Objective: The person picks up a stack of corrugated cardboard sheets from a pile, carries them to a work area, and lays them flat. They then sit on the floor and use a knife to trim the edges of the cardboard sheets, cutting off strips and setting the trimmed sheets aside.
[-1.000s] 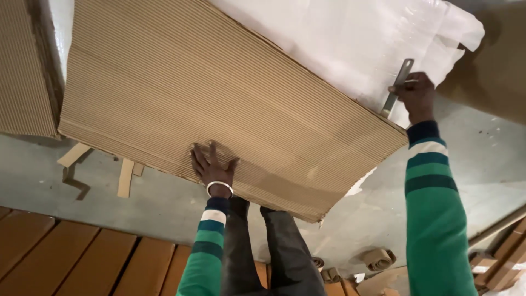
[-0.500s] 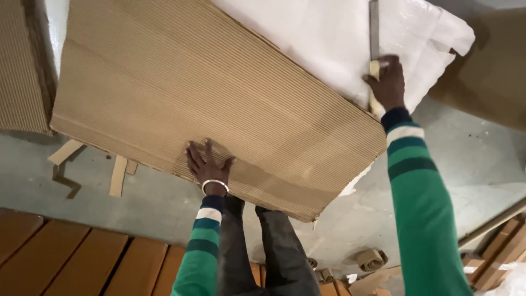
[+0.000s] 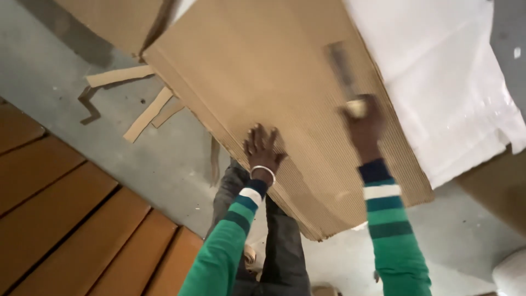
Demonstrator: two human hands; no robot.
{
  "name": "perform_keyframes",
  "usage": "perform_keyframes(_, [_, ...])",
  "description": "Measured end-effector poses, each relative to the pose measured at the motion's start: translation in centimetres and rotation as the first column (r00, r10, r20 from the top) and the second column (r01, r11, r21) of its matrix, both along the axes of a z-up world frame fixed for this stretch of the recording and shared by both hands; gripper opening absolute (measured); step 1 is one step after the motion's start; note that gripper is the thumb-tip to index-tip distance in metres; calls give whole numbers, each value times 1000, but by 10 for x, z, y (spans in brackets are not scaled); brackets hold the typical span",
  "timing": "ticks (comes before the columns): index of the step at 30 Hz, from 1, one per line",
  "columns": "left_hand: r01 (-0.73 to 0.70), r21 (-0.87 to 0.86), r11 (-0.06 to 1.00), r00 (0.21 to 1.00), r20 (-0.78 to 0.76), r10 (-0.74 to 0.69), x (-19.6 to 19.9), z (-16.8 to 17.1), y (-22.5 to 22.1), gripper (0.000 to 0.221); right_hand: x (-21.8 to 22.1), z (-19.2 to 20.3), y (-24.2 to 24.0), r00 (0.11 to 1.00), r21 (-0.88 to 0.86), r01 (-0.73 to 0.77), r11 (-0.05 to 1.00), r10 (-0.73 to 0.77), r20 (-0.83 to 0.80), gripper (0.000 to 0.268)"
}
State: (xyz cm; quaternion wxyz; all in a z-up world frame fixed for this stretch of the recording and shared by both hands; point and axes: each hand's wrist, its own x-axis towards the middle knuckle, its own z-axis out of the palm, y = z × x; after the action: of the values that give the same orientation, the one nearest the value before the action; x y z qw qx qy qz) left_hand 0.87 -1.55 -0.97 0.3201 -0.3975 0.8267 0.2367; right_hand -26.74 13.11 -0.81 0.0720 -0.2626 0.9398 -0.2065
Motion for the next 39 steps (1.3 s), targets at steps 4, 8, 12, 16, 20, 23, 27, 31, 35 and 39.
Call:
perform_keyframes(4, [-21,65,998,999,-28,23,3,-5,-2,94,52,6,-129,928,-28,-276,961,274,251,61])
perform_keyframes(8, [-79,70,994,975,-202,91,11,11,-18,90,70,-21,-164,911,36,-294,955,269,314,69])
perform_keyframes(12, [-613,78,786,680,-454,576,31,-1,-89,96,63,-23,-174,910,139,-302,943,241,338,75])
perform_keyframes(16, [-899,397,185,-17,-453,891,62,-44,-137,89,73,-15,-168,908,254,-303,918,198,369,74])
perform_keyframes(20, [-704,705,-91,-293,-171,941,68,-62,-158,62,69,-11,-188,913,303,-308,902,191,362,73])
perform_keyframes(23, [-624,761,-179,-423,-136,896,57,-41,-163,67,73,-6,-181,898,256,-308,916,191,397,71])
perform_keyframes(27, [-662,683,-308,-482,-74,873,64,-67,-114,62,67,2,-184,885,259,-344,903,219,412,69])
perform_keyframes(31, [-695,641,-325,-469,-62,881,59,-35,-110,58,63,-2,-168,872,275,-382,882,246,423,65])
perform_keyframes(35, [-698,611,-374,-489,-24,872,57,-27,-111,56,64,-1,-171,876,285,-379,880,242,416,64])
perform_keyframes(39, [-609,674,-419,-554,17,832,62,-26,-118,53,69,7,-186,871,298,-382,875,233,433,62])
